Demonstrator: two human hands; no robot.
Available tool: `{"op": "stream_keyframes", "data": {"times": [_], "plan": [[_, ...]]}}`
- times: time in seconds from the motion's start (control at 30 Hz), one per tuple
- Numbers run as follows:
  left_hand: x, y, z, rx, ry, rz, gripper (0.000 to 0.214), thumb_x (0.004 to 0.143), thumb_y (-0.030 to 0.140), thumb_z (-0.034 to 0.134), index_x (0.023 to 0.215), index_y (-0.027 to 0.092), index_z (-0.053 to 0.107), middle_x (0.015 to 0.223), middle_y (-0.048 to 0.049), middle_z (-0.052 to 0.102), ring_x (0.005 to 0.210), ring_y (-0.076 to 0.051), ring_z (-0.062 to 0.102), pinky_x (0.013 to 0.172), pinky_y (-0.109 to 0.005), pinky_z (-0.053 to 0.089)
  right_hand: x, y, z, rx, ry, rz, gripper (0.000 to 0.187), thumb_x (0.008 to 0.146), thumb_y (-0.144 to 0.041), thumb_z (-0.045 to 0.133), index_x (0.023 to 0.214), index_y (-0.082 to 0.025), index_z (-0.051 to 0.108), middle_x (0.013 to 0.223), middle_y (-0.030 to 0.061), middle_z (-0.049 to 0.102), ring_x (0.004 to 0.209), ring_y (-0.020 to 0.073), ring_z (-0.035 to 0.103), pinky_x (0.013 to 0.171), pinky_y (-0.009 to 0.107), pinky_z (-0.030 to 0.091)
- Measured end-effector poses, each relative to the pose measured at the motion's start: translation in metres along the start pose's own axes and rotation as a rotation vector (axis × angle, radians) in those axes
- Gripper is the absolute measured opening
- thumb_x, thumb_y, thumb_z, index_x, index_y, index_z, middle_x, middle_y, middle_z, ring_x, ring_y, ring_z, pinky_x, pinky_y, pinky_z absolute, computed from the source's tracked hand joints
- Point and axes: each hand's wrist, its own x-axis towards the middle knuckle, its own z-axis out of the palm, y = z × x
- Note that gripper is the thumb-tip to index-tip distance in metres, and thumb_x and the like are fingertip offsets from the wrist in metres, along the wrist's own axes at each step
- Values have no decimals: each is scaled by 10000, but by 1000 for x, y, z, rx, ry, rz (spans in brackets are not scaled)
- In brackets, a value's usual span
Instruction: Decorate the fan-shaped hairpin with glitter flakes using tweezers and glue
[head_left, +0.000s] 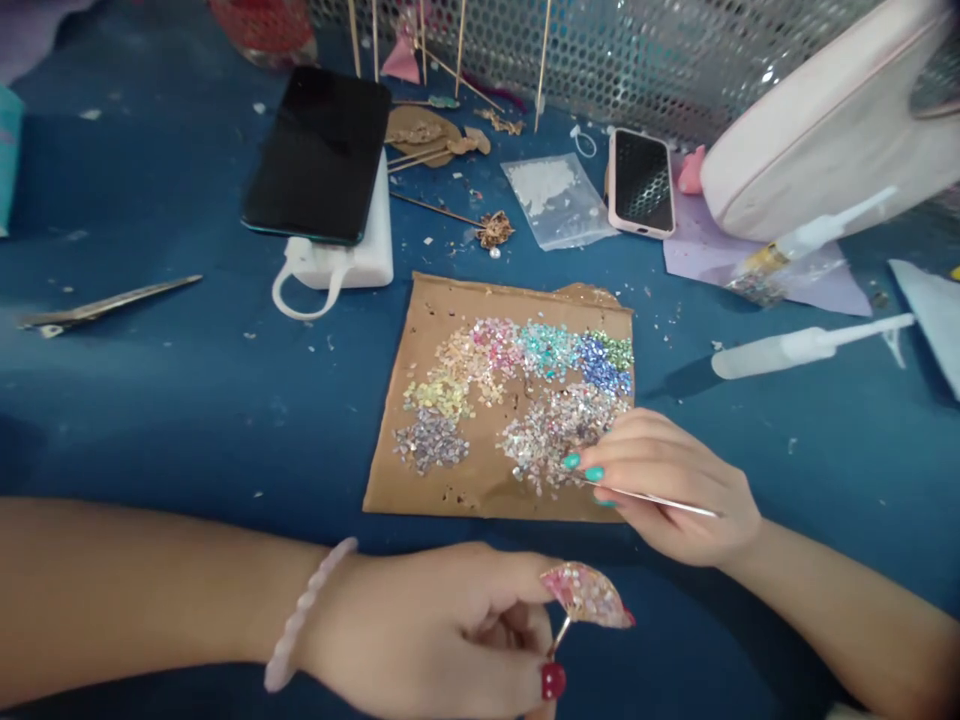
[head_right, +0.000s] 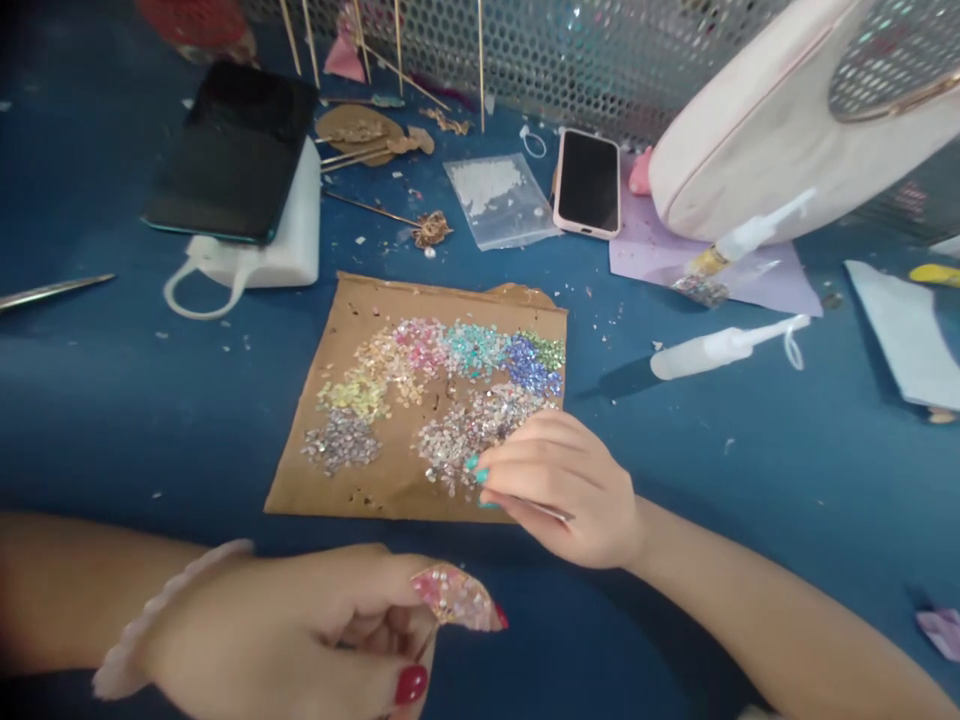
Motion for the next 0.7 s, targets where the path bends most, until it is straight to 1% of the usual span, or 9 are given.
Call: {"op": "stream_keyframes", "data": {"times": [0.1, 0.2, 0.33, 0.53, 0.7], "plan": [[0, 1, -1, -90, 4, -38, 433, 855, 62, 436, 1263, 207, 431, 759, 17, 577, 517, -32, 452, 470, -102, 396, 0, 1, -1, 27, -1, 8, 148, 764, -46, 586, 891, -123, 580, 777, 100, 696, 735, 153, 649, 685, 339, 528], [0, 1, 0, -195, -8, -73, 375, 904, 104, 393, 1262, 215, 402, 731, 29, 569, 469, -24, 443, 471, -112, 393, 0, 2, 0, 23, -23, -22, 130, 765, -56, 584, 879, -118, 580, 761, 101, 695, 723, 156, 640, 672, 338, 529], [1, 2, 0, -297, -35, -75, 358, 921, 87, 359, 1258, 209, 364, 708, 31, 582, 443, -21, 451, 472, -112, 373, 1, 1, 0, 5, -57, -48, 80, 766, -66, 588, 831, -113, 581, 734, 95, 696, 709, 156, 630, 667, 332, 531], [3, 2, -2, -350, -23, -88, 332, 932, 78, 331, 1237, 200, 381, 681, 47, 542, 414, -16, 421, 475, -114, 385, 1, -1, 0, 7, -58, -16, 90, 773, -61, 577, 847, -111, 584, 739, 93, 694, 722, 154, 639, 673, 327, 529], [3, 2, 0, -385, -18, -80, 316, 936, 81, 332, 1228, 192, 373, 675, 53, 519, 417, -14, 411, 477, -110, 381, 0, -1, 0, 24, -54, 13, 99, 780, -60, 566, 862, -114, 581, 752, 94, 690, 730, 150, 635, 669, 324, 525]]}}
